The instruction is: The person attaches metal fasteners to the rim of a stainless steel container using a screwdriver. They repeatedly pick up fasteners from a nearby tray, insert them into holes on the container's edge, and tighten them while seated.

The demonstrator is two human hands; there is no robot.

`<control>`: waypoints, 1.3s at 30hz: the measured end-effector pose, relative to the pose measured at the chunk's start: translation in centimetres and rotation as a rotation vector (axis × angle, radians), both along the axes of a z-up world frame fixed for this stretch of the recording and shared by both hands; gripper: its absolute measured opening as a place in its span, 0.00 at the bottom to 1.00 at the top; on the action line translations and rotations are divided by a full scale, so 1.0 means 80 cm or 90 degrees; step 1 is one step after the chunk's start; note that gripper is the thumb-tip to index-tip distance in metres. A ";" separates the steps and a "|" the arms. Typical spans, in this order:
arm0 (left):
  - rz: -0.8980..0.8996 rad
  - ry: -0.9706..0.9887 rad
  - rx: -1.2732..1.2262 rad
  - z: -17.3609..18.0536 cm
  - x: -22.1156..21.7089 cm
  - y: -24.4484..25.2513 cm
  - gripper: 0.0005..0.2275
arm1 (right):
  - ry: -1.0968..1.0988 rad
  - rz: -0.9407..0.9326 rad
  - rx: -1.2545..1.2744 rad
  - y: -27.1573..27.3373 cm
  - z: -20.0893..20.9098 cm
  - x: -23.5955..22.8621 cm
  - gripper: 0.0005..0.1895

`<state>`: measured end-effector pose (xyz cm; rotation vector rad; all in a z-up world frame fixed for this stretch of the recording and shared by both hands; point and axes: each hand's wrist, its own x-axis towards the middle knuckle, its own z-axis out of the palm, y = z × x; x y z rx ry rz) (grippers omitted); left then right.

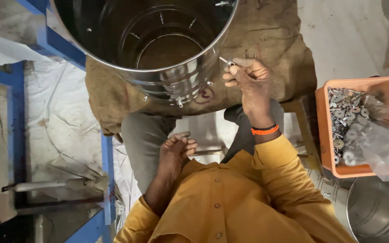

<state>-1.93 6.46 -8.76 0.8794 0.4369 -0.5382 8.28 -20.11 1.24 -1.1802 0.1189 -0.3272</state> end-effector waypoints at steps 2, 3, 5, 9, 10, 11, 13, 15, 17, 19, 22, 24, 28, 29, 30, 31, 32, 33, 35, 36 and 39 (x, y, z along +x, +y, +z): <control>-0.002 -0.012 0.016 0.004 0.000 0.001 0.06 | -0.006 0.000 -0.009 0.002 -0.001 0.001 0.08; 0.001 -0.027 0.016 0.008 0.000 0.003 0.05 | -0.010 0.001 -0.019 0.003 -0.001 0.001 0.07; -0.001 -0.077 0.031 0.022 0.004 0.007 0.04 | -0.017 -0.012 -0.050 0.005 0.000 0.002 0.07; -0.043 -0.172 0.130 0.082 0.025 0.021 0.05 | -0.020 -0.042 -0.110 0.007 0.003 0.005 0.06; -0.058 -0.185 0.167 0.104 0.033 0.027 0.05 | -0.018 -0.042 -0.119 0.007 0.004 0.005 0.06; -0.063 -0.250 0.188 0.127 0.042 0.032 0.06 | -0.018 -0.043 -0.123 0.008 0.005 0.005 0.07; -0.075 -0.379 0.229 0.178 0.063 0.043 0.08 | -0.017 -0.047 -0.133 0.008 0.005 0.004 0.07; -0.097 -0.646 0.388 0.231 0.092 0.050 0.07 | -0.026 -0.042 -0.163 0.009 0.006 0.002 0.08; -0.085 -0.754 0.464 0.286 0.112 0.054 0.08 | -0.035 -0.041 -0.180 0.011 0.008 0.002 0.08; -0.101 -0.874 0.658 0.332 0.148 0.046 0.07 | -0.045 -0.045 -0.185 0.014 0.010 0.003 0.08; -0.181 -1.010 0.695 0.377 0.208 0.017 0.07 | -0.032 -0.032 -0.180 0.017 0.014 0.002 0.08; -0.258 -1.069 0.710 0.388 0.248 -0.010 0.08 | -0.051 -0.042 -0.209 0.020 0.017 0.004 0.08; -0.459 -1.177 0.801 0.365 0.323 -0.066 0.09 | -0.059 -0.064 -0.226 0.023 0.021 0.008 0.07; -0.520 -1.143 0.828 0.355 0.335 -0.072 0.10 | -0.065 -0.060 -0.205 0.023 0.020 0.009 0.07; -0.522 -1.162 0.821 0.345 0.346 -0.075 0.11 | -0.068 -0.059 -0.184 0.021 0.018 0.008 0.06; -0.523 -1.182 0.813 0.336 0.357 -0.077 0.12 | -0.071 -0.057 -0.162 0.018 0.016 0.008 0.06; -0.526 -1.201 0.800 0.325 0.366 -0.079 0.13 | -0.055 -0.049 -0.117 0.012 0.012 0.006 0.05; -0.540 -1.176 0.811 0.316 0.376 -0.081 0.13 | -0.038 -0.041 -0.071 0.005 0.007 0.005 0.05; -0.571 -1.125 0.828 0.300 0.391 -0.085 0.14 | -0.015 -0.034 0.022 -0.015 -0.008 -0.001 0.05; -0.601 -1.112 0.837 0.295 0.399 -0.086 0.13 | -0.013 -0.031 0.067 -0.030 -0.017 0.003 0.06; -0.660 -1.087 0.849 0.282 0.418 -0.084 0.13 | 0.083 -0.013 -0.001 -0.095 -0.058 0.018 0.05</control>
